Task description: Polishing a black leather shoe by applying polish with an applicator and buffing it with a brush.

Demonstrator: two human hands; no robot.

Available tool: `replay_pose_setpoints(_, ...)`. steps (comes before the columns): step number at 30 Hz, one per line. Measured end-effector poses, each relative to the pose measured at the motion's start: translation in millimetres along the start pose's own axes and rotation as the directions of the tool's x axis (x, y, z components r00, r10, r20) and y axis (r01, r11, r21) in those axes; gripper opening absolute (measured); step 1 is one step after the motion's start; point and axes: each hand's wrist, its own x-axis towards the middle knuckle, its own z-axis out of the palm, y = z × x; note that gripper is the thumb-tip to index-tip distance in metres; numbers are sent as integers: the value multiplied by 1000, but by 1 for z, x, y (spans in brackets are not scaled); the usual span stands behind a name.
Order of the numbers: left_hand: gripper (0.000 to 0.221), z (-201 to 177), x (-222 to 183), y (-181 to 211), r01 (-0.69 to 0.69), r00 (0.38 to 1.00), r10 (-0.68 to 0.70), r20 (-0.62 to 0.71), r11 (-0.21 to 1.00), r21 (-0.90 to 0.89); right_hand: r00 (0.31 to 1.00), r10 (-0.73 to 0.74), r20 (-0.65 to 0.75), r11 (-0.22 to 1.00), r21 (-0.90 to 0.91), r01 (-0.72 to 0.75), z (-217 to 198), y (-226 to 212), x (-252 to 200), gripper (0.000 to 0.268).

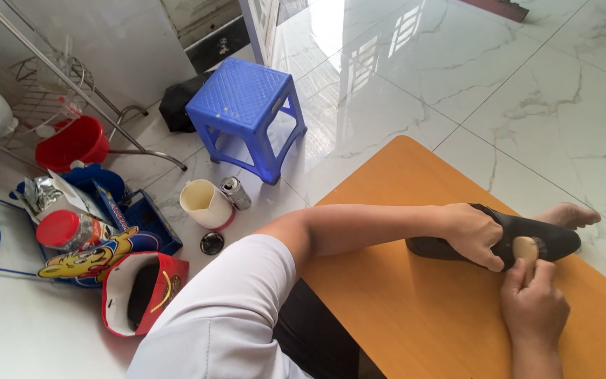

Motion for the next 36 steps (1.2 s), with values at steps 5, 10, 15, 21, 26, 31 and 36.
replay_pose_setpoints(5,40,-1,-1,0,8,1000,-8,-12,1000,-12,996,-33,-78,999,19,35,0,1,-4,18)
replay_pose_setpoints(10,41,2,1,-1,-20,998,18,-55,999,-28,998,57,37,998,-12,-56,-7,-11,0,21)
replay_pose_setpoints(15,40,6,6,-4,-14,999,13,-49,1000,-6,986,25,-166,978,210,10,-13,-15,-1,15)
replay_pose_setpoints(21,39,2,3,-1,-5,999,4,-48,1000,-22,983,160,-90,970,201,-139,-11,-12,5,15)
replay_pose_setpoints(26,39,7,7,-6,-22,999,22,-42,1000,-8,997,69,-30,964,261,-58,-12,-15,0,16)
replay_pose_setpoints(31,38,2,7,-5,-21,1000,21,8,1000,-8,985,96,-141,939,342,-43,-12,-10,0,16)
replay_pose_setpoints(36,36,5,10,-7,-29,1000,29,12,1000,-2,997,74,-20,974,216,-68,1,6,4,17)
